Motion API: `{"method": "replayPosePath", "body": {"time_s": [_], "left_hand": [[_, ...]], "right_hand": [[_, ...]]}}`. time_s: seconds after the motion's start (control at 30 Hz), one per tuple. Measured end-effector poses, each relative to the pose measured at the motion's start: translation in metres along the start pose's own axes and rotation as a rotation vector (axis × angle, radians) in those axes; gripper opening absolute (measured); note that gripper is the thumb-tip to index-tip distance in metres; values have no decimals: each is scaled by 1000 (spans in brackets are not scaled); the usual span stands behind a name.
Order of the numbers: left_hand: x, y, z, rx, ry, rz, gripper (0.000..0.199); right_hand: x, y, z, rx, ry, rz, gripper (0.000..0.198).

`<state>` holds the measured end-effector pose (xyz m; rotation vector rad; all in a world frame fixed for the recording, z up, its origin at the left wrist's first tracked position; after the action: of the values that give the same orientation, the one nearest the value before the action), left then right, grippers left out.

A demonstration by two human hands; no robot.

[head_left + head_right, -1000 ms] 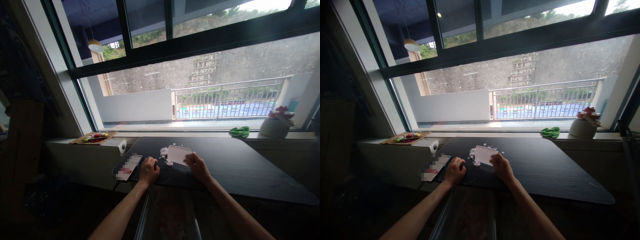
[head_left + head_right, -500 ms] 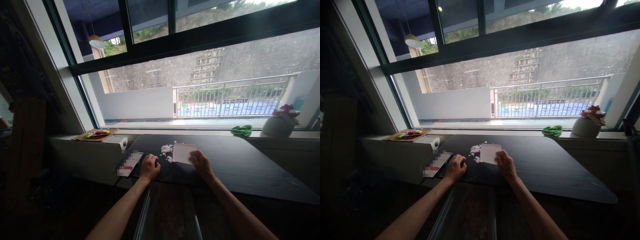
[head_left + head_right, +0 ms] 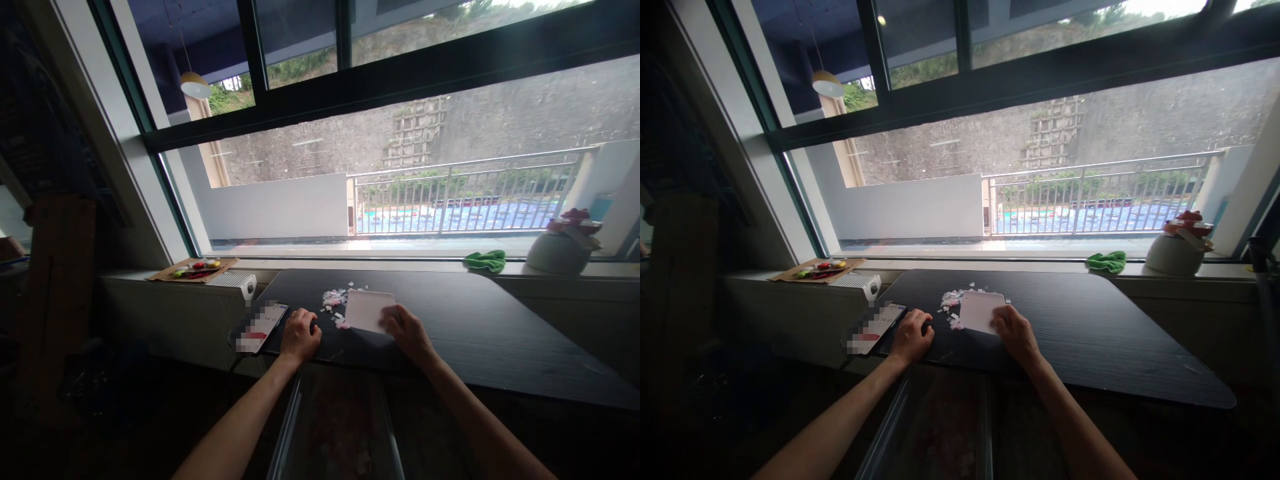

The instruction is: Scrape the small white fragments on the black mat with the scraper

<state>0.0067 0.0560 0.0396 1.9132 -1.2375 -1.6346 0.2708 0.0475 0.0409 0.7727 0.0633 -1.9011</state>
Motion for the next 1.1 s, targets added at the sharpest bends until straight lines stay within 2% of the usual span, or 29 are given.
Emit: {"method": "replayPosePath", "body": {"time_s": [0.47, 1.1], "left_hand": [[-1, 0, -1, 13, -6, -1, 17], [-1, 2, -2, 25, 11, 0, 18]], "right_hand": [[-3, 12, -4, 22, -38, -106, 16], [-1, 5, -8, -122, -33, -4, 17]]}}
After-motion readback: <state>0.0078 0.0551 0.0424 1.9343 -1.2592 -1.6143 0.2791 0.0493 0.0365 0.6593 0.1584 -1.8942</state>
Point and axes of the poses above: each hand's wrist, its own x-axis away from the middle knuckle, its own y-axis out of the back of the hand, z = x × y, the point moved 7 cm from there along -x, towards the middle knuckle, and after that the axes turned 10 degrees about -z, right-handed, at the moved point
